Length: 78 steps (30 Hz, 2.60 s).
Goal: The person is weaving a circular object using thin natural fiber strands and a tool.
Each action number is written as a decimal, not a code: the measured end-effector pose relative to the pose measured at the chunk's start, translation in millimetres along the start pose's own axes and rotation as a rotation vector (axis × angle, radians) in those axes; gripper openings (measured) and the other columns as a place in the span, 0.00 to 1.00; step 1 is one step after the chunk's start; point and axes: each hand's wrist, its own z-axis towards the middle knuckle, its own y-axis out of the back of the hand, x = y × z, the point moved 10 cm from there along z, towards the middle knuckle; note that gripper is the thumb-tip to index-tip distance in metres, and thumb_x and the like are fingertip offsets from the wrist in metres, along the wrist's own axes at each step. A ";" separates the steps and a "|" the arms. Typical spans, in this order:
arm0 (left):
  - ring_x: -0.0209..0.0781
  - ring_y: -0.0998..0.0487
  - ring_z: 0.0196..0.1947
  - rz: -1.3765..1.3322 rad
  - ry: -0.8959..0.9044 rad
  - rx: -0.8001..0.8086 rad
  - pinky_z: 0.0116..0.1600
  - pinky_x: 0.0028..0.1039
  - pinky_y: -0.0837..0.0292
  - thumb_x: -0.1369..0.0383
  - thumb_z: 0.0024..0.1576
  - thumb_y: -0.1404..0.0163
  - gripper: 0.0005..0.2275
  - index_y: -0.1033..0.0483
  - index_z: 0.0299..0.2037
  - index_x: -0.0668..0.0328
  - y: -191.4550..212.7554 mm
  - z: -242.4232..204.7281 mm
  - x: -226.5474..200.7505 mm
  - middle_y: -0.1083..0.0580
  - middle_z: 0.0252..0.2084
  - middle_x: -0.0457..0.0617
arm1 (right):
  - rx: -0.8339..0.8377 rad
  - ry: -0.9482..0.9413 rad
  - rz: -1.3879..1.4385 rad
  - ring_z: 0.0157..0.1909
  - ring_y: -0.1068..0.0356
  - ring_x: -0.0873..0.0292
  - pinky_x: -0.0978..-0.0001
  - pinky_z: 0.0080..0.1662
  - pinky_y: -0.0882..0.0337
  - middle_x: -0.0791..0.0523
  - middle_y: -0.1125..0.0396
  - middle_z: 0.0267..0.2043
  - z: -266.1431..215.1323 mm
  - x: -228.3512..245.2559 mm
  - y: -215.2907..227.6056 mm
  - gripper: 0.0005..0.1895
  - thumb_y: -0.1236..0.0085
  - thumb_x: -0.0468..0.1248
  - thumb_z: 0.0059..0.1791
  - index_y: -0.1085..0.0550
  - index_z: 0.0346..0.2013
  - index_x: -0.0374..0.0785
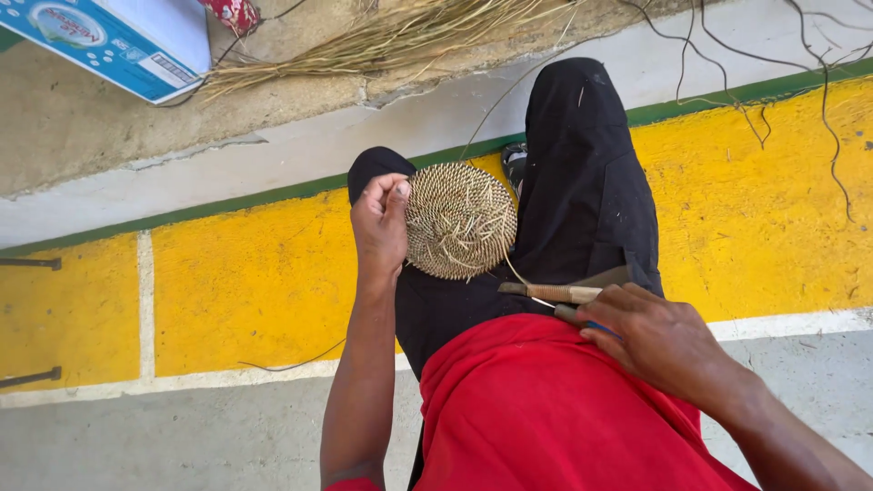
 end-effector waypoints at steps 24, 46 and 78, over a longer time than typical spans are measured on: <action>0.47 0.29 0.54 0.601 -0.361 0.140 0.61 0.41 0.41 0.67 0.65 0.50 0.09 0.22 0.53 0.54 -69.3 -43.5 -57.4 0.26 0.51 0.47 | 0.108 0.138 -0.259 0.46 0.33 0.54 0.58 0.51 0.33 0.54 0.34 0.40 50.7 22.3 -30.4 0.12 0.46 0.43 0.48 0.26 0.43 0.40; 0.38 0.26 0.47 0.522 -0.662 0.369 0.63 0.42 0.45 0.67 0.58 0.40 0.08 0.18 0.46 0.52 -128.8 -116.1 -96.9 0.22 0.43 0.39 | -0.103 -0.397 0.253 0.40 0.23 0.42 0.47 0.47 0.27 0.47 0.24 0.36 18.4 -62.1 12.7 0.18 0.51 0.46 0.53 0.35 0.53 0.39; 0.42 0.28 0.46 0.273 -0.715 0.316 0.56 0.39 0.36 0.71 0.61 0.45 0.05 0.20 0.44 0.50 -133.8 -137.3 -99.6 0.25 0.42 0.43 | -0.109 -0.179 0.137 0.38 0.24 0.43 0.49 0.37 0.25 0.52 0.24 0.44 36.0 -29.1 5.9 0.08 0.49 0.40 0.52 0.33 0.44 0.44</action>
